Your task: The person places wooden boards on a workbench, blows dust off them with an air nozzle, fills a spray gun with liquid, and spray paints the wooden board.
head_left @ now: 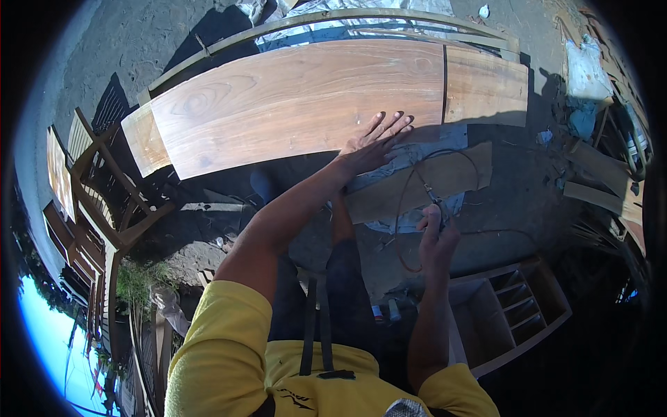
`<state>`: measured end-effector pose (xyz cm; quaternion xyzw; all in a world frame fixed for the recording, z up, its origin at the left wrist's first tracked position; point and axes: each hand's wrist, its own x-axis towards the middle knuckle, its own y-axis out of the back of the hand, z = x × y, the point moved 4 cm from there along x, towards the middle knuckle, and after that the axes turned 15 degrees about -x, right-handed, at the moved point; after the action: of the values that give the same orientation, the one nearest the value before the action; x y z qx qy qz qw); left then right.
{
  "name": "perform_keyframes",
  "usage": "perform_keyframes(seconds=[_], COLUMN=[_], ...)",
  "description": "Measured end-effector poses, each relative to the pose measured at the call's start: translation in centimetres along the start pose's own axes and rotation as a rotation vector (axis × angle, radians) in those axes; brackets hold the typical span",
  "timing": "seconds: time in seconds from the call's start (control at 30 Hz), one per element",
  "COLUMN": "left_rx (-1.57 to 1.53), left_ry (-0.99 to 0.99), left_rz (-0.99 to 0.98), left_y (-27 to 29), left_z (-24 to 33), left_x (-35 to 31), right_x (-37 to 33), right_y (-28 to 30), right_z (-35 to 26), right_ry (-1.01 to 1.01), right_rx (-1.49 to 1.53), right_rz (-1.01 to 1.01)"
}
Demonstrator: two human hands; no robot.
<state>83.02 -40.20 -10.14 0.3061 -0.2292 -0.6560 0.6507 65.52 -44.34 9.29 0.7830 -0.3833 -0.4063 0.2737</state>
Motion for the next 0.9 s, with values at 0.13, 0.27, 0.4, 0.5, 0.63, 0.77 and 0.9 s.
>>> perform_keyframes(seconds=[0.13, 0.27, 0.4, 0.5, 0.63, 0.77, 0.9], left_rx=[0.015, 0.049, 0.187, 0.202, 0.106, 0.114, 0.095], left_ry=[0.015, 0.161, 0.578, 1.038, 0.763, 0.437, 0.820], left_rz=[0.078, 0.222, 0.480, 0.899, 0.770, 0.564, 0.800], left_y=[1.9, 7.0, 14.2, 18.3, 16.2, 18.2, 21.4], left_z=[-2.2, -8.9, -17.9, -23.0, -19.1, -20.7, -23.2], left_x=[-2.5, -12.6, -24.2, -29.7, -19.9, -19.8, -27.4], right_x=[0.6, -2.0, -1.3, 0.5, -0.2, 1.5, 1.7], right_y=[-0.9, -8.0, -9.8, -9.1, -14.0, -21.3, -26.4], right_z=[-2.7, -9.0, -11.2, -11.9, -17.5, -28.1, -37.3], right_ry=[-0.100, 0.325, 0.430, 0.150, 0.421, 0.521, 0.852], right_rx=[-0.207, -0.130, -0.118, -0.198, -0.226, -0.347, -0.365], right_rz=[0.024, -0.369, -0.298, -0.046, -0.245, -0.313, -0.322])
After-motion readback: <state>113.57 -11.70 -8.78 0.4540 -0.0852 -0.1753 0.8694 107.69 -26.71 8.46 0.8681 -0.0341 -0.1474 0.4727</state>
